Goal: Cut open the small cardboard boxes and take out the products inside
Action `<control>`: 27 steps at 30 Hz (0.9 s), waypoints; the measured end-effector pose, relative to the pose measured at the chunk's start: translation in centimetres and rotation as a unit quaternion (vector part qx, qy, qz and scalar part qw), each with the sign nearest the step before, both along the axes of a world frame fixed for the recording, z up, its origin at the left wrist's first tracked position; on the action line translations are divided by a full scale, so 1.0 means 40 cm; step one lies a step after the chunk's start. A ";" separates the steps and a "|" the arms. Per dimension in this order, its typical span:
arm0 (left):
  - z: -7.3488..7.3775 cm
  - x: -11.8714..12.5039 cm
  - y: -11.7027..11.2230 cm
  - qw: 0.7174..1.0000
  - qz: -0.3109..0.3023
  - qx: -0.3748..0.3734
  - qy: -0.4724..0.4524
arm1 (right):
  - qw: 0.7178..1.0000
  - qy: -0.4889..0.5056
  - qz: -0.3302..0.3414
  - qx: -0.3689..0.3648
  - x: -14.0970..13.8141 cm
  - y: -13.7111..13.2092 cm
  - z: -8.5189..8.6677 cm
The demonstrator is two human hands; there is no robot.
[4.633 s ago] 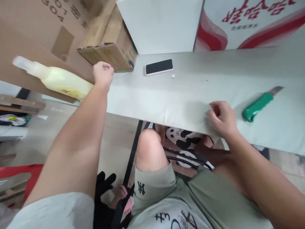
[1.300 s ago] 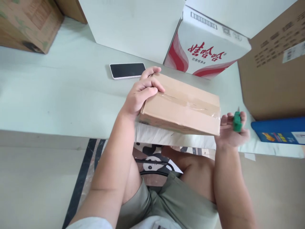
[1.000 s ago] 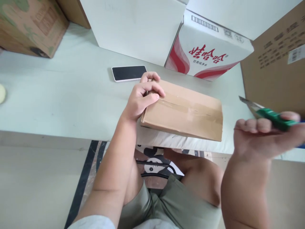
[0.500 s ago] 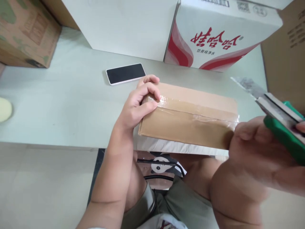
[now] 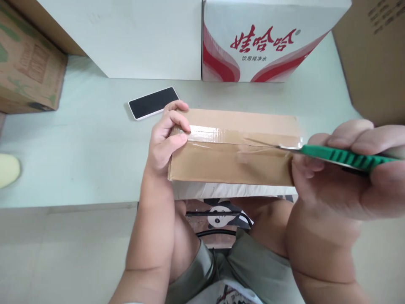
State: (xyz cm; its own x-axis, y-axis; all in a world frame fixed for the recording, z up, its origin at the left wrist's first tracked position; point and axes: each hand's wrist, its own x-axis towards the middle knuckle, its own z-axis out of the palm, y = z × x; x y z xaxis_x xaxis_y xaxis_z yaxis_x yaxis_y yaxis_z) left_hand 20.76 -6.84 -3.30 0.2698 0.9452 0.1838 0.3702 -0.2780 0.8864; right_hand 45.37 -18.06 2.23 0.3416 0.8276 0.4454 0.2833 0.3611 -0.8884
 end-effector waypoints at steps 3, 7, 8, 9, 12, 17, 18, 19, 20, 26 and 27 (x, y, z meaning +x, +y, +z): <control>-0.027 -0.011 0.008 0.999 -0.018 0.027 -0.041 | 0.998 0.052 0.023 0.028 -0.019 0.003 0.013; -0.080 -0.030 0.040 0.984 -0.074 0.069 -0.146 | 0.998 0.039 0.032 0.032 -0.034 -0.006 0.015; -0.091 -0.033 0.048 0.978 -0.088 0.079 -0.171 | 0.998 0.039 0.040 0.038 -0.034 -0.008 0.012; -0.099 -0.034 0.054 0.973 -0.099 0.088 -0.189 | 0.997 0.038 0.048 0.044 -0.033 -0.010 0.010; -0.105 -0.034 0.060 0.970 -0.100 0.095 -0.200 | 0.996 0.030 0.065 0.048 -0.026 -0.008 0.003; -0.097 -0.031 0.054 0.972 -0.089 0.088 -0.201 | 0.989 0.019 0.105 0.098 -0.011 0.011 -0.002; -0.096 -0.031 0.053 0.971 -0.088 0.084 -0.204 | 0.990 0.021 0.105 0.094 -0.009 0.014 -0.002; -0.094 -0.031 0.053 0.972 -0.086 0.080 -0.203 | 0.991 0.026 0.099 0.087 -0.008 0.015 -0.002; -0.091 -0.030 0.053 0.973 -0.084 0.076 -0.201 | 0.992 0.033 0.089 0.079 -0.007 0.017 -0.002; -0.083 -0.027 0.051 0.977 -0.068 0.073 -0.186 | 0.993 0.087 0.049 0.071 -0.014 0.021 0.000; -0.085 -0.026 0.052 0.976 -0.069 0.075 -0.192 | 0.992 0.095 0.041 0.068 -0.016 0.022 0.001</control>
State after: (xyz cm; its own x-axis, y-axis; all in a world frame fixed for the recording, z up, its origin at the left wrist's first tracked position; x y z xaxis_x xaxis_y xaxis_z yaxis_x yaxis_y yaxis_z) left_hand 19.71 -4.77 -6.71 0.2771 0.8593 0.4299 -0.0327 -0.4388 0.8980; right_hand 44.71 -17.19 2.28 0.3636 0.7926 0.4895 0.0791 0.4972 -0.8640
